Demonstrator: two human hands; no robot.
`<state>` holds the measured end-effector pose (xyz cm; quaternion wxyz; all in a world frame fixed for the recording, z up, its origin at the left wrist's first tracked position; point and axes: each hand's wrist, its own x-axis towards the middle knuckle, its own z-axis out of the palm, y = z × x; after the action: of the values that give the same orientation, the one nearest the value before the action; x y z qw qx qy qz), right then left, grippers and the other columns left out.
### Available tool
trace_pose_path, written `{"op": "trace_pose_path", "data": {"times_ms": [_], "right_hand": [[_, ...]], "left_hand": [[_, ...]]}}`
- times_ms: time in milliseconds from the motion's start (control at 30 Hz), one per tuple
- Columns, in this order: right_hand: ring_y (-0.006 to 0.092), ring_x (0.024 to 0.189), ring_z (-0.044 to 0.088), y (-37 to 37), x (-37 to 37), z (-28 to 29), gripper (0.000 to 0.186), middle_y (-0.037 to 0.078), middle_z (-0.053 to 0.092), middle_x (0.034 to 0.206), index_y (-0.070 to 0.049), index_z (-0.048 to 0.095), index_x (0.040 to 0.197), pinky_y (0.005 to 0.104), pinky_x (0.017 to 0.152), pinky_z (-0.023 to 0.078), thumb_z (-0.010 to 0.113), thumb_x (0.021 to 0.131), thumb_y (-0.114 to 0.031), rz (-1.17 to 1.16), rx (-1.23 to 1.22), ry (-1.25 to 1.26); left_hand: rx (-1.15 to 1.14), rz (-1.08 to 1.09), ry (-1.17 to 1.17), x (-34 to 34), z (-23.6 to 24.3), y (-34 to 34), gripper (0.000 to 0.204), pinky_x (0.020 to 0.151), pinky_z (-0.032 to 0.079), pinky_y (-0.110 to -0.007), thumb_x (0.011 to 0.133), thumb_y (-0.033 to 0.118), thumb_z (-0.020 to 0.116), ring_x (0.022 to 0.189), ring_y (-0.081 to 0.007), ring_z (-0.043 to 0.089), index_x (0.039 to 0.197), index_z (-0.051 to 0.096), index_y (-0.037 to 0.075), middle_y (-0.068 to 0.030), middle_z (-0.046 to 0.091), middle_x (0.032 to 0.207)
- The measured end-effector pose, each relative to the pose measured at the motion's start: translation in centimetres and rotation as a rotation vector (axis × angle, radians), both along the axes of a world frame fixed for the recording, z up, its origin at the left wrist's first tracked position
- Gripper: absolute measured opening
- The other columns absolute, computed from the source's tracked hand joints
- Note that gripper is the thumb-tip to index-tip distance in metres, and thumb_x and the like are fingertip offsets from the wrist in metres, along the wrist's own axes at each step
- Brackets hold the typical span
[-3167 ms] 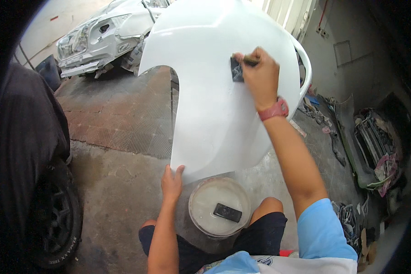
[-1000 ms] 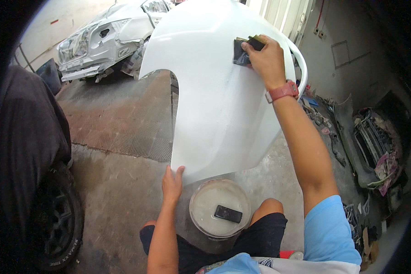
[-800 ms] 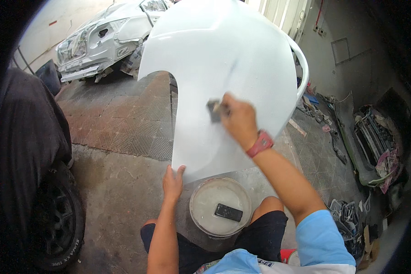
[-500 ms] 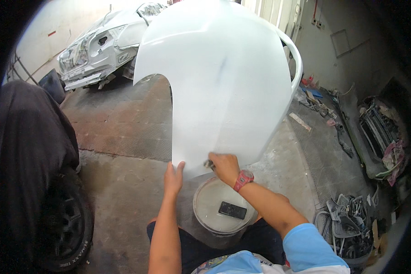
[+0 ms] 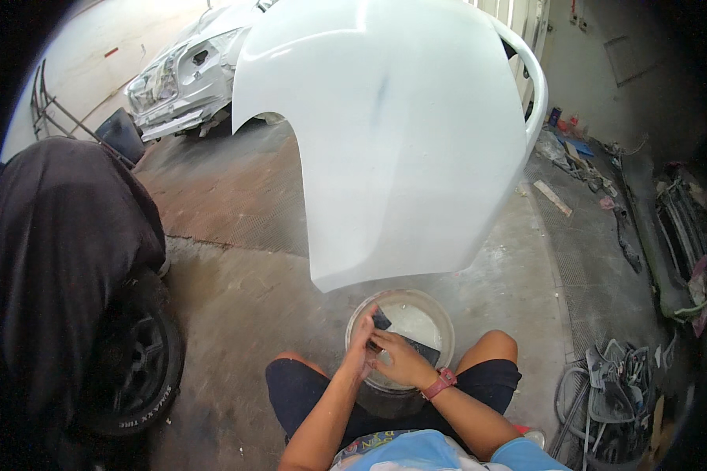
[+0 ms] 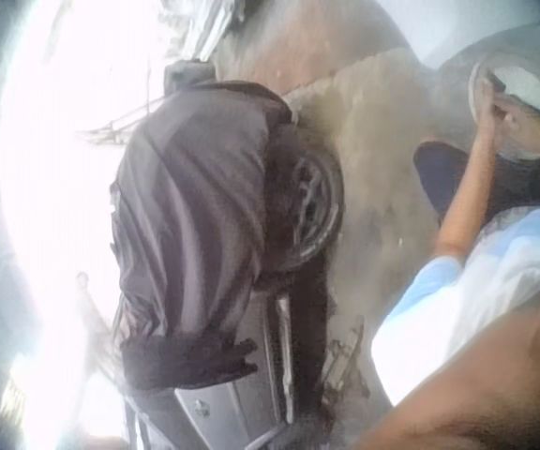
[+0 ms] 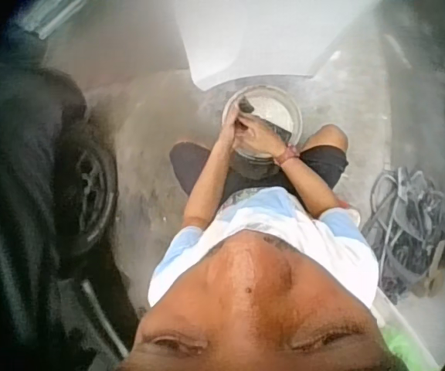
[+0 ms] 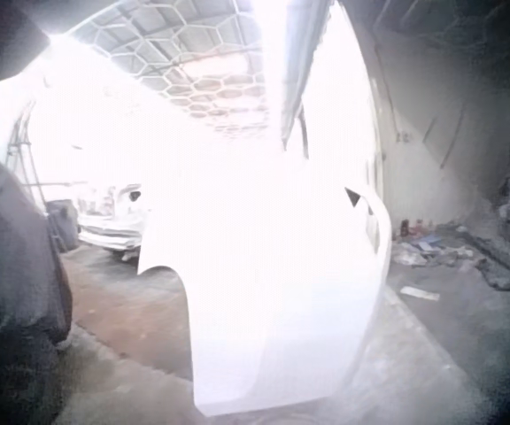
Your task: The person sands a white car bumper with a sanding block, repeatedly dipping it into a bucket of water. They work on the outer surface and edges, then flip the part to sand the inner side.
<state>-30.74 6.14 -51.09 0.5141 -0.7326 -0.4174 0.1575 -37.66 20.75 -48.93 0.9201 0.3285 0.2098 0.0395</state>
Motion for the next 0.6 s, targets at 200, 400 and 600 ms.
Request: {"op": "trace_pose_path", "data": {"times_ms": [200, 400, 600], "right_hand": [[0.0354, 0.146, 0.049, -0.7, 9.5, 1.6, 0.097, 0.023, 0.043, 0.163, -0.008, 0.023, 0.168, 0.0514, 0.12, 0.04, 0.074, 0.099, -0.052, -0.582, 0.584, 0.984], [0.0391, 0.156, 0.036, 0.7, 15.3, 3.1, 0.108, 0.021, 0.034, 0.17, -0.014, 0.018, 0.171, 0.0552, 0.127, 0.03, 0.064, 0.095, -0.076, -0.385, 0.971, 1.258], [0.0308, 0.154, 0.04, 2.6, 14.2, 3.0, 0.097, 0.011, 0.041, 0.169, -0.014, 0.033, 0.167, 0.0499, 0.128, 0.03, 0.057, 0.098, -0.077, -0.376, 1.102, 1.191]], "left_hand": [[0.717, 0.656, -0.287, 4.7, 13.4, 4.1, 0.063, 0.125, 0.041, -0.049, 0.114, 0.033, 0.052, 0.155, -0.0313, 0.04, 0.168, 0.032, 0.009, -0.0155, 0.031, 0.173], [2.085, 1.058, -0.593, 17.3, 30.7, 9.6, 0.062, 0.131, 0.023, -0.055, 0.111, 0.022, 0.052, 0.16, -0.0382, 0.033, 0.166, 0.035, 0.001, -0.0217, 0.039, 0.17], [2.485, 0.869, -0.299, 21.6, 24.1, 8.1, 0.083, 0.13, 0.008, -0.067, 0.106, 0.037, 0.053, 0.166, -0.0448, 0.01, 0.171, 0.017, 0.0, -0.0234, 0.015, 0.179]]}}
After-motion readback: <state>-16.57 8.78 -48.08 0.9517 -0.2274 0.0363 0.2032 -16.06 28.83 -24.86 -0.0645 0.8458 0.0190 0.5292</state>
